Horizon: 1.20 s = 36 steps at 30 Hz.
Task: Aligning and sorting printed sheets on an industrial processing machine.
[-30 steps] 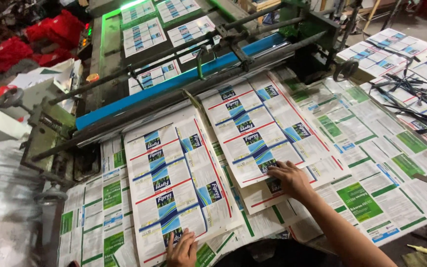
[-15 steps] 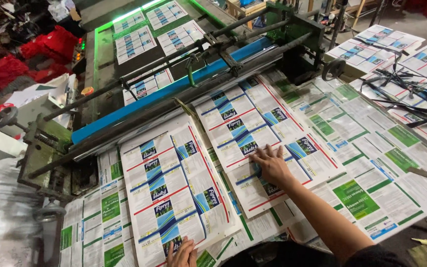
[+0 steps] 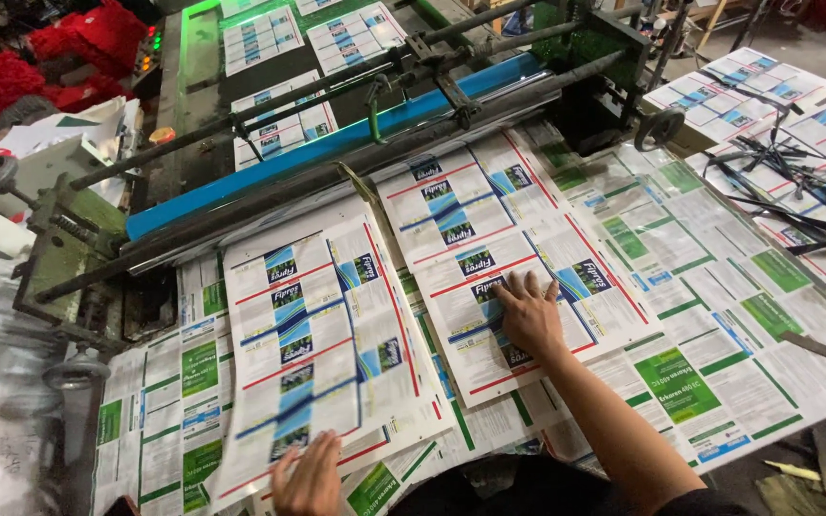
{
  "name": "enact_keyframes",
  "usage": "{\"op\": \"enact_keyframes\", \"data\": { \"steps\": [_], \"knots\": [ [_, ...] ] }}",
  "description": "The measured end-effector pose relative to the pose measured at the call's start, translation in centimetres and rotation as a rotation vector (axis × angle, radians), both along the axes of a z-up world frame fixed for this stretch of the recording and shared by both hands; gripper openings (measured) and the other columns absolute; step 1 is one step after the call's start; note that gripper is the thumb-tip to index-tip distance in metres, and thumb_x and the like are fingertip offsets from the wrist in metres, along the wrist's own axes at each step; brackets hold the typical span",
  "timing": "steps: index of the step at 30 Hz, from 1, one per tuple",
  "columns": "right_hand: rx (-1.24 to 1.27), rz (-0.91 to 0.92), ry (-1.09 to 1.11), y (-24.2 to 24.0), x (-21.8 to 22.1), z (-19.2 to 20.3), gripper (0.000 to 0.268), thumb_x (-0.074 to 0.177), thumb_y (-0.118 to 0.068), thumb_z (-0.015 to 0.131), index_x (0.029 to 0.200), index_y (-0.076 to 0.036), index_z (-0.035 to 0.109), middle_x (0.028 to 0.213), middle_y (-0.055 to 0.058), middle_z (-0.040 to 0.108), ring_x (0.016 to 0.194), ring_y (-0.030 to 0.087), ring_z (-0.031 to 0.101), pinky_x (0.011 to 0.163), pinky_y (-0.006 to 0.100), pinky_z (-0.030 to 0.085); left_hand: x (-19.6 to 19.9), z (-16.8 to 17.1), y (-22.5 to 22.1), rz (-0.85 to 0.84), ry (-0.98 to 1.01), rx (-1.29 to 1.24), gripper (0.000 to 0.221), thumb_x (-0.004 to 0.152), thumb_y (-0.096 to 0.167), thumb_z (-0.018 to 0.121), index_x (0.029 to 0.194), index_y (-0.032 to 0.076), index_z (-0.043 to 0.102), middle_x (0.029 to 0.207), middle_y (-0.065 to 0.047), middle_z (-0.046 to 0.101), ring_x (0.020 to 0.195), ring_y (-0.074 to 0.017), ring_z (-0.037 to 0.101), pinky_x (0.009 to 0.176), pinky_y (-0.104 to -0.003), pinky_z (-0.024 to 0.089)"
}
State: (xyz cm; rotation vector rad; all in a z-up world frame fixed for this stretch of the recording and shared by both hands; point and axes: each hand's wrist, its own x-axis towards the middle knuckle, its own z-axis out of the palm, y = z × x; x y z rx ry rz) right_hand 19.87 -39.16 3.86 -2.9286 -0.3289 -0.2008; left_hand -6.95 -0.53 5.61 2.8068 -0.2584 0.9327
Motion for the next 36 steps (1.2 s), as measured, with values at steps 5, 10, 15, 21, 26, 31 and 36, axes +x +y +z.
{"op": "enact_keyframes", "data": {
  "steps": [5, 10, 15, 21, 26, 31, 36],
  "knots": [
    [0.038, -0.013, -0.017, -0.1, -0.2, -0.2, 0.047, 0.100, -0.027, 0.047, 0.146, -0.034, 0.053, 0.160, 0.005, 0.042, 0.151, 0.038, 0.031, 0.120, 0.072, 0.011, -0.9, -1.5, 0.3, -0.064, 0.041, 0.025, 0.027, 0.085, 0.007, 0.067, 0.111, 0.005, 0.075, 0.112, -0.009, 0.078, 0.112, -0.0191, 0.072, 0.102, -0.051, 0.045],
    [0.096, -0.030, -0.031, 0.1, -0.3, -0.1, 0.043, 0.101, -0.032, 0.050, 0.143, -0.034, 0.056, 0.157, 0.005, 0.044, 0.149, 0.038, 0.033, 0.120, 0.072, 0.010, -0.6, -6.8, -1.2, 0.003, -0.008, -0.051, 0.027, 0.086, -0.001, 0.066, 0.107, 0.012, 0.079, 0.111, -0.003, 0.079, 0.110, -0.0114, 0.074, 0.102, -0.040, 0.047],
    [0.044, -0.013, -0.082, -0.1, -0.3, -0.4, 0.046, 0.097, -0.026, 0.053, 0.143, -0.032, 0.058, 0.158, 0.005, 0.046, 0.150, 0.036, 0.035, 0.119, 0.074, 0.013, 0.2, -8.0, -2.0, 0.159, 0.124, -0.124, 0.023, 0.088, 0.002, 0.069, 0.104, 0.015, 0.079, 0.111, 0.001, 0.079, 0.111, -0.0102, 0.073, 0.104, -0.041, 0.047],
    [0.095, -0.016, -0.069, -0.1, -0.3, -0.1, 0.043, 0.098, -0.031, 0.055, 0.141, -0.031, 0.058, 0.157, 0.006, 0.047, 0.148, 0.037, 0.036, 0.118, 0.074, 0.015, 2.7, -7.0, -0.8, 0.163, 0.175, -0.106, 0.022, 0.084, 0.004, 0.072, 0.102, 0.013, 0.078, 0.109, -0.001, 0.080, 0.107, -0.0133, 0.074, 0.101, -0.044, 0.046],
    [0.079, -0.023, -0.039, -0.1, -0.5, 0.1, 0.046, 0.097, -0.028, 0.054, 0.143, -0.033, 0.057, 0.158, 0.003, 0.046, 0.150, 0.034, 0.035, 0.119, 0.073, 0.015, 4.3, -7.4, 0.2, 0.213, 0.071, -0.118, 0.015, 0.088, 0.009, 0.073, 0.100, 0.016, 0.077, 0.106, 0.001, 0.080, 0.107, -0.0123, 0.075, 0.104, -0.043, 0.047],
    [0.057, -0.033, -0.052, 0.1, -0.4, 0.4, 0.047, 0.096, -0.027, 0.053, 0.143, -0.033, 0.056, 0.157, 0.003, 0.045, 0.149, 0.033, 0.034, 0.119, 0.072, 0.015, 6.4, -5.7, 0.7, 0.304, 0.092, -0.108, 0.015, 0.088, 0.009, 0.074, 0.100, 0.018, 0.078, 0.107, 0.002, 0.080, 0.107, -0.0129, 0.074, 0.103, -0.041, 0.048],
    [0.031, -0.042, -0.031, 0.0, -0.7, 1.0, 0.046, 0.096, -0.028, 0.055, 0.142, -0.032, 0.058, 0.157, 0.002, 0.046, 0.150, 0.032, 0.035, 0.120, 0.071, 0.017, 8.5, -3.4, 0.4, 0.271, 0.064, -0.155, 0.019, 0.086, 0.006, 0.075, 0.103, 0.016, 0.078, 0.110, 0.002, 0.080, 0.108, -0.0135, 0.075, 0.099, -0.038, 0.048]
  ]
}}
